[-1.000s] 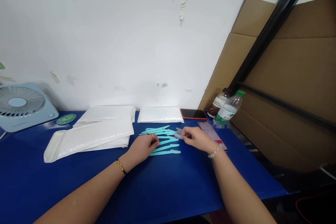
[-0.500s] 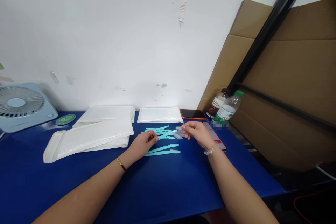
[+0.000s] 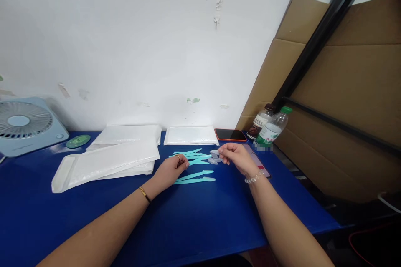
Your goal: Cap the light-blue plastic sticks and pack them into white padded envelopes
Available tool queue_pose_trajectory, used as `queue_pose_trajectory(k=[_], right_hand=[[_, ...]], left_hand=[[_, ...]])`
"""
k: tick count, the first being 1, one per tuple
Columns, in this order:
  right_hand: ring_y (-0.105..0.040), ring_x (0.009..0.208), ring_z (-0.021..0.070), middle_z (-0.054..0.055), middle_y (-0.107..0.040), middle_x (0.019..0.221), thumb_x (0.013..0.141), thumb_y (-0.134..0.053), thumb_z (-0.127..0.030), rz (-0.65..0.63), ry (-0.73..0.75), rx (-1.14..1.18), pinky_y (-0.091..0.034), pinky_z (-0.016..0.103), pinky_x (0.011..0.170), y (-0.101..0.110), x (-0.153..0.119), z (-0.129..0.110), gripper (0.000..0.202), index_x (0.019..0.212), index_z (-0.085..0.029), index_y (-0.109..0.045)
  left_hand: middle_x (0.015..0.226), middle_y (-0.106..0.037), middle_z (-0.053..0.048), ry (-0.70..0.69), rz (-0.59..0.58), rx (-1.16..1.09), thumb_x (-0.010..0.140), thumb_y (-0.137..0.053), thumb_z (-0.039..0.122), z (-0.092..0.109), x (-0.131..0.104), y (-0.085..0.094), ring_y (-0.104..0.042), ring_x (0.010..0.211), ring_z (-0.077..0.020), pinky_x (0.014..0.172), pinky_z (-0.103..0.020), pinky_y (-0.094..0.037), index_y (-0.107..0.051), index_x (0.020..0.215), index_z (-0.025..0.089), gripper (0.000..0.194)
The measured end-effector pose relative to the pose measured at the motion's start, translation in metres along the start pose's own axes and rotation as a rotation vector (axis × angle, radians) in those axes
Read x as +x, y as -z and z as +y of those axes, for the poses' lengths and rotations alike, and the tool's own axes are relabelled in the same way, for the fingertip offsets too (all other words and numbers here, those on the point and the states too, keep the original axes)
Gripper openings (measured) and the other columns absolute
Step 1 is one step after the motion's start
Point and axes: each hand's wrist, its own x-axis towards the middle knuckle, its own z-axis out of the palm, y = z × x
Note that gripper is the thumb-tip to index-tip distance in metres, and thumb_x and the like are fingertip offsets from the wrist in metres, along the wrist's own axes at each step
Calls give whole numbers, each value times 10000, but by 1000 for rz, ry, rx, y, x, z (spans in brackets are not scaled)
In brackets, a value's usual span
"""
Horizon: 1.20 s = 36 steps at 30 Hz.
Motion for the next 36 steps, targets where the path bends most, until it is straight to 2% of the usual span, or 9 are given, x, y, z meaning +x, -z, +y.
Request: queue_pose_trajectory(k=[9,17,24,26,28,31,33,36], right_hand=[[-512,459,71,20,-629,625,704,-711,-470,-104,-6,-101,-377,191,416,-11,0,6,354,721,-129,-618],[-490,465,78,12,-600,591,699,-720,-456,11,27,-70,-353,194,412,-4,-1,1,330,717,-142,-620],[-516,477,79,32,-649,661,754,-665,-475,-168,31,-147,-382,194,428,-17,-2,11,335,761,-141,-640],[-515,477,85,41,-663,685,777,-631,-489,-156,36,-184,-383,204,432,-15,-1,11,347,782,-142,-650],[-516,489,97,44,-668,700,803,-597,-473,-53,80,-293,-385,223,455,-10,0,9,334,794,-146,-666],[-544,582,129,37,-652,714,806,-599,-357,97,230,-601,-407,253,551,-5,3,11,213,755,-170,-688],[-559,656,148,38,-639,750,783,-624,-295,88,295,-774,-412,264,609,-6,5,16,136,732,-186,-687],[-563,710,158,41,-614,796,773,-644,-276,33,300,-900,-414,271,654,-10,7,24,93,774,-189,-674]], left_hand=[[680,-546,16,-5,6,-11,860,-434,431,-2,1,-1,-465,624,-133,572,-247,-335,-543,781,191,275],[704,-563,5,7,-7,-24,873,-416,456,-1,0,0,-454,622,-134,568,-249,-343,-537,792,188,304],[694,-553,11,-60,-23,5,880,-419,433,0,1,1,-467,644,-136,597,-250,-351,-564,792,187,298],[687,-547,12,-52,-42,32,878,-424,443,2,0,3,-463,634,-134,583,-247,-345,-580,795,187,311],[705,-563,5,-54,-88,75,857,-463,450,4,-1,6,-477,638,-136,581,-248,-348,-608,780,187,311],[739,-603,-16,-96,-178,138,811,-538,450,6,-4,9,-519,674,-150,598,-256,-361,-647,738,190,291],[726,-612,-22,-98,-179,158,818,-526,460,8,-6,9,-532,669,-157,591,-263,-362,-654,744,195,304],[756,-625,-26,-72,-100,188,807,-537,461,9,-7,4,-548,680,-170,586,-270,-363,-652,816,206,280]])
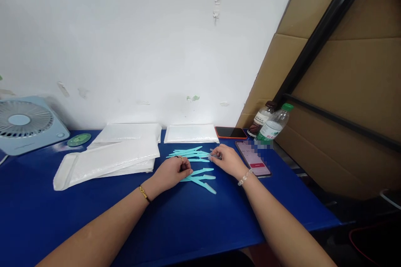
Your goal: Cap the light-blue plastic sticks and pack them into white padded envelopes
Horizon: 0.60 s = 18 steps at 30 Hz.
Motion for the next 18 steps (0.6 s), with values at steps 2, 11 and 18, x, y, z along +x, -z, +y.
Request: queue_pose_trajectory(k=[2,11,18], right_hand=[[-561,721,156,40,-598,806,790,-625,-257,-25,9,-38,-410,269,666,-4,0,1,80,774,-185,-658],[-529,622,131,16,-624,710,850,-524,-276,-10,-26,108,-379,241,588,9,1,2,156,749,-188,-603],[-563,572,132,19,-640,648,800,-597,-357,-63,-144,371,-420,236,548,26,-2,2,194,786,-169,-647]], left_hand=[[810,-638,-32,8,32,34,770,-587,439,2,0,-4,-563,725,-184,602,-275,-367,-660,862,217,251],[765,-657,-32,107,-19,46,732,-611,409,5,-3,-4,-569,681,-183,551,-272,-346,-666,746,217,200],[797,-666,-23,88,-39,50,697,-646,393,9,-6,-4,-583,721,-188,550,-263,-339,-688,773,235,180]])
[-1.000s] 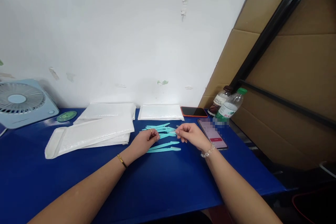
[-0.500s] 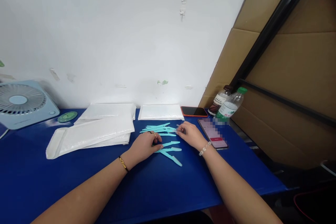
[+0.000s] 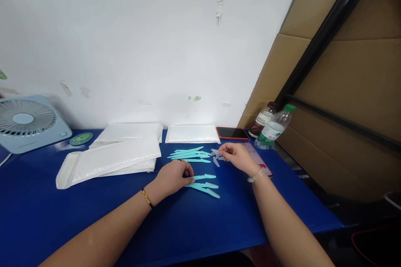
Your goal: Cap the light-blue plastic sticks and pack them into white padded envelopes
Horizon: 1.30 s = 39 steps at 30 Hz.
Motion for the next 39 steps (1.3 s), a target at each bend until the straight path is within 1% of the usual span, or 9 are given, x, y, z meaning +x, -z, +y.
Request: queue_pose_trajectory(k=[4,10,17,25,29,31,35,37,39], right_hand=[[-598,592,134,35,-663,698,744,-673,-406,-118,-42,169,-467,249,573,3,-2,-1,263,817,-153,-663],[-592,577,123,41,-667,700,734,-687,-373,-232,-62,240,-462,246,565,3,-3,-4,246,811,-140,-671],[-585,573,126,37,-659,672,746,-655,-276,-294,-40,220,-455,248,569,0,-5,-8,146,795,-141,-679],[-581,570,124,43,-656,686,746,-665,-298,-263,-50,231,-459,254,576,3,-5,-9,169,795,-137,-672],[-594,579,130,43,-656,680,736,-677,-305,-311,-37,218,-469,256,583,-3,-6,-11,186,804,-132,-674],[-604,582,134,35,-653,664,735,-681,-315,-366,-29,227,-474,255,585,-9,-6,-12,200,817,-133,-675],[-608,581,138,27,-652,671,749,-662,-322,-473,-14,198,-475,257,584,-11,-7,-13,191,818,-144,-680],[-595,579,138,22,-645,669,769,-628,-295,-393,-9,91,-459,256,578,-7,-7,-12,159,819,-154,-681],[-583,605,143,21,-644,682,770,-599,-237,-215,1,-101,-435,254,585,-3,-6,-9,108,782,-164,-677]], left_hand=[[743,-665,-21,27,-17,35,712,-606,316,0,0,-1,-567,663,-173,537,-264,-324,-667,710,219,114],[728,-651,-22,77,41,-59,773,-556,386,-14,7,4,-572,670,-179,555,-266,-359,-648,777,214,195],[723,-640,-20,87,39,-117,777,-548,403,-15,9,6,-563,661,-175,550,-265,-364,-642,792,205,219],[711,-631,-22,104,32,-115,781,-543,429,-16,9,7,-551,647,-173,539,-262,-357,-642,794,201,250],[714,-632,-19,93,32,-119,782,-538,431,-15,9,6,-552,649,-169,546,-259,-364,-644,801,195,259],[714,-633,-13,73,18,-131,777,-545,421,-13,9,5,-552,646,-162,552,-254,-369,-643,796,191,250],[703,-643,-4,28,-85,-160,779,-558,453,-6,7,7,-561,634,-153,555,-248,-379,-651,773,189,280],[727,-652,-5,5,-55,-104,795,-553,475,-5,7,7,-576,658,-160,569,-253,-382,-660,802,198,297],[825,-663,-19,-33,75,44,823,-543,437,-7,8,8,-595,744,-179,624,-271,-389,-666,887,210,266]])
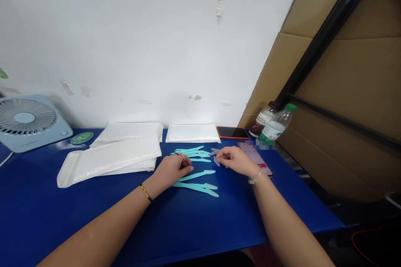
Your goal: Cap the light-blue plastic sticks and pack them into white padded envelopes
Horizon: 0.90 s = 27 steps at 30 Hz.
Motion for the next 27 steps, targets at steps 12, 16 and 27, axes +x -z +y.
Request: queue_pose_trajectory(k=[12,16,27], right_hand=[[-566,698,151,37,-625,797,750,-643,-216,98,-12,-333,-400,248,619,-14,6,15,47,752,-175,-620],[-565,695,141,31,-624,792,773,-607,-181,75,88,-380,-394,239,624,-10,3,8,34,743,-184,-624],[-595,634,139,42,-668,740,829,-569,-329,261,36,191,-441,247,577,-3,6,6,198,899,-165,-653]], left_hand=[[882,-650,-51,-24,123,261,841,-543,286,-7,7,-1,-573,879,-234,698,-318,-372,-645,817,201,135],[794,-656,-41,20,61,126,843,-504,301,-6,3,6,-581,770,-207,663,-306,-379,-625,780,199,170],[754,-624,-14,124,-27,-404,792,-429,264,-7,3,10,-597,691,-157,653,-277,-456,-499,791,197,98]])
